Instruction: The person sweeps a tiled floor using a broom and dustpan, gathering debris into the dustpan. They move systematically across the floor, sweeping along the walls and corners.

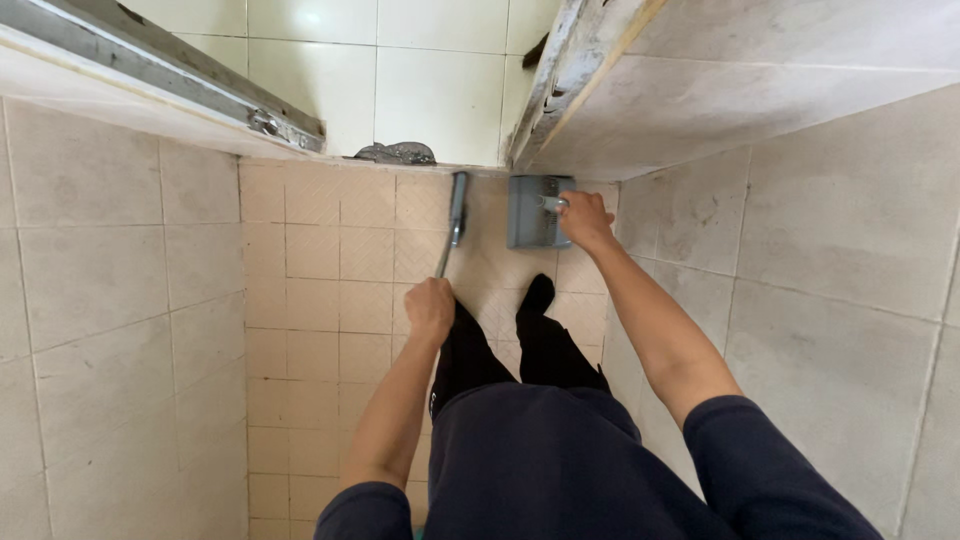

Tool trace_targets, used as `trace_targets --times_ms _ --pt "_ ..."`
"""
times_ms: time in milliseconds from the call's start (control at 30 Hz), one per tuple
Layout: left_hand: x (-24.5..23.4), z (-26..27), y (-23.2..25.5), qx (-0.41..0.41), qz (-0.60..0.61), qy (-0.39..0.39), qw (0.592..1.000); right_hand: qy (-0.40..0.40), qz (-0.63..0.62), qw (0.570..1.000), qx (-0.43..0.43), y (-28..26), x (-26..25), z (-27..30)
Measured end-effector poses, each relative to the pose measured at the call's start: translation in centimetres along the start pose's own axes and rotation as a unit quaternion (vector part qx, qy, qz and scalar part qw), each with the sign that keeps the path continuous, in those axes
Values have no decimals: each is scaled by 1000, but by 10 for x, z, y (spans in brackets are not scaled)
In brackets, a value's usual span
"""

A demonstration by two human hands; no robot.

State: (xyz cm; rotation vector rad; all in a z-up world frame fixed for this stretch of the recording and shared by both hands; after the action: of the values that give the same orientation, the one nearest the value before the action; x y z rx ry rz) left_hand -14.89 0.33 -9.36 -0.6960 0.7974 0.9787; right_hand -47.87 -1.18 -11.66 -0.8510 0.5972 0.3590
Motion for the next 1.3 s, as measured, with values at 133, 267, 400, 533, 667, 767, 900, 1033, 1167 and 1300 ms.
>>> trace_targets --times_ms 133,267,400,533,667,767,900,1033,1167,1300 --pt "4 12 78 48 23 17 998 -7 -11 1000 18 -2 -7 2" --pt "-5 26 112 53 42 58 996 -19 -6 1000 22 8 -9 6" --pt "-24 35 77 12 47 27 998 -8 -8 1000 7 23 -14 3" --pt "-47 44 24 -56 44 -35 997 -16 -11 1000 10 32 -18 4" --pt "-48 37 12 -79 8 -29 996 -11 -6 1000 3 33 -20 5" --pt "-28 19 26 -102 3 -60 993 -23 -23 999 26 36 -19 4" --pt "-8 7 66 -91 18 -48 995 -29 -17 999 28 43 -18 3" --pt "-7 16 107 -44 62 -7 997 -9 -30 999 11 49 -21 -1" --pt "-13 32 144 9 66 6 998 -12 -34 999 18 48 -21 -5" --pt "-19 38 112 -21 71 4 997 -16 -27 999 14 45 -20 -5"
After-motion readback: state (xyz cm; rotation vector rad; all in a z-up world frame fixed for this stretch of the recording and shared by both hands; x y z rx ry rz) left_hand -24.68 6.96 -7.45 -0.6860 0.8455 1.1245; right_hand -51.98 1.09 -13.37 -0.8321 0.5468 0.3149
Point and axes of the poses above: each hand's wrist, its own z-axis away from the middle knuckle, its own x-axis out of the palm, y = z × x, the point moved 6 cm from there along -z, towards the middle knuckle, and after that the axes turned 14 degrees about -z, right-handed, at the moved point
